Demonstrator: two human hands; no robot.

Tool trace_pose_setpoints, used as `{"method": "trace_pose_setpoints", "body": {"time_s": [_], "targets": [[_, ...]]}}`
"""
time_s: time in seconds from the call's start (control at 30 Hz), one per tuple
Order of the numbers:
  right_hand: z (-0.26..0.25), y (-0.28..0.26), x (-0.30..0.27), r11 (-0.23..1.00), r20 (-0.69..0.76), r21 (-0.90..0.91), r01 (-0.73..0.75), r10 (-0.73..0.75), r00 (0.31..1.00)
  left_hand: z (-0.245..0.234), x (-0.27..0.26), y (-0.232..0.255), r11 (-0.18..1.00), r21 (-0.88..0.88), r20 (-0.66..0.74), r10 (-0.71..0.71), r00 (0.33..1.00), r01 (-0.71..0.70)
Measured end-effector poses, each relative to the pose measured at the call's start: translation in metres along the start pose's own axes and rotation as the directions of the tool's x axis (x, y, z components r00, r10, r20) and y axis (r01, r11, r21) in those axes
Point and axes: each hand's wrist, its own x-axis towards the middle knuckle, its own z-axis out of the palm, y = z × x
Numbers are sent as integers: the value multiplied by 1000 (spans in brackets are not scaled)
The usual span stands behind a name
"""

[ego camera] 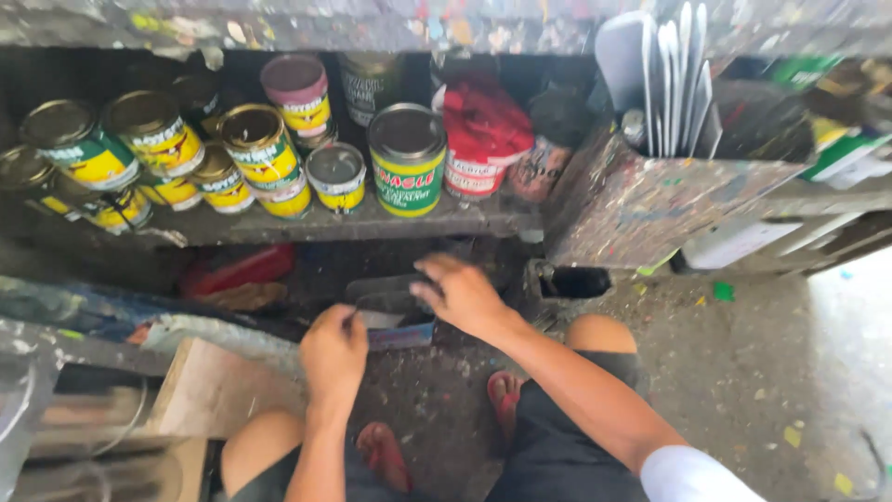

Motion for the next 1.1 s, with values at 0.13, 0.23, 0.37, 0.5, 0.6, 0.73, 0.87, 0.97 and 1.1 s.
{"method": "trace_pose_setpoints", "body": {"time_s": [0.13,0.23,0.37,0.5,0.6,0.73,0.87,0.97,1.1], "targets": [[-82,12,74,976,-339,-220,0,-77,938,-22,3,1,1000,-6,-76,1,997,-1],[-117,61,153,846,-497,-520,-116,-189,847,-11,8,-17,993,-112,49,50,998,-44],[-114,129,194,768,-380,-472,-433,267,886,-16,8,-15,976,-102,37,-189,981,192],[-128,12,98,828,-547,560,-5,374,749,-25,9,-21,940,-176,-3,-298,955,293],[-100,0,71,807,-512,589,31,343,787,-25,15,-27,934,-176,-97,-331,939,311],[-51,-23,42,755,-461,652,64,329,824,-41,22,-19,934,-181,-137,-333,933,307],[5,-67,22,660,-391,737,144,242,888,-53,22,-13,839,-453,-170,-414,894,302],[70,-66,21,790,-406,530,308,-83,910,-50,18,-16,776,-584,-199,-420,886,236],[103,-63,28,787,-347,21,616,-572,743,-71,5,4,697,-656,-191,-524,830,289]]}}
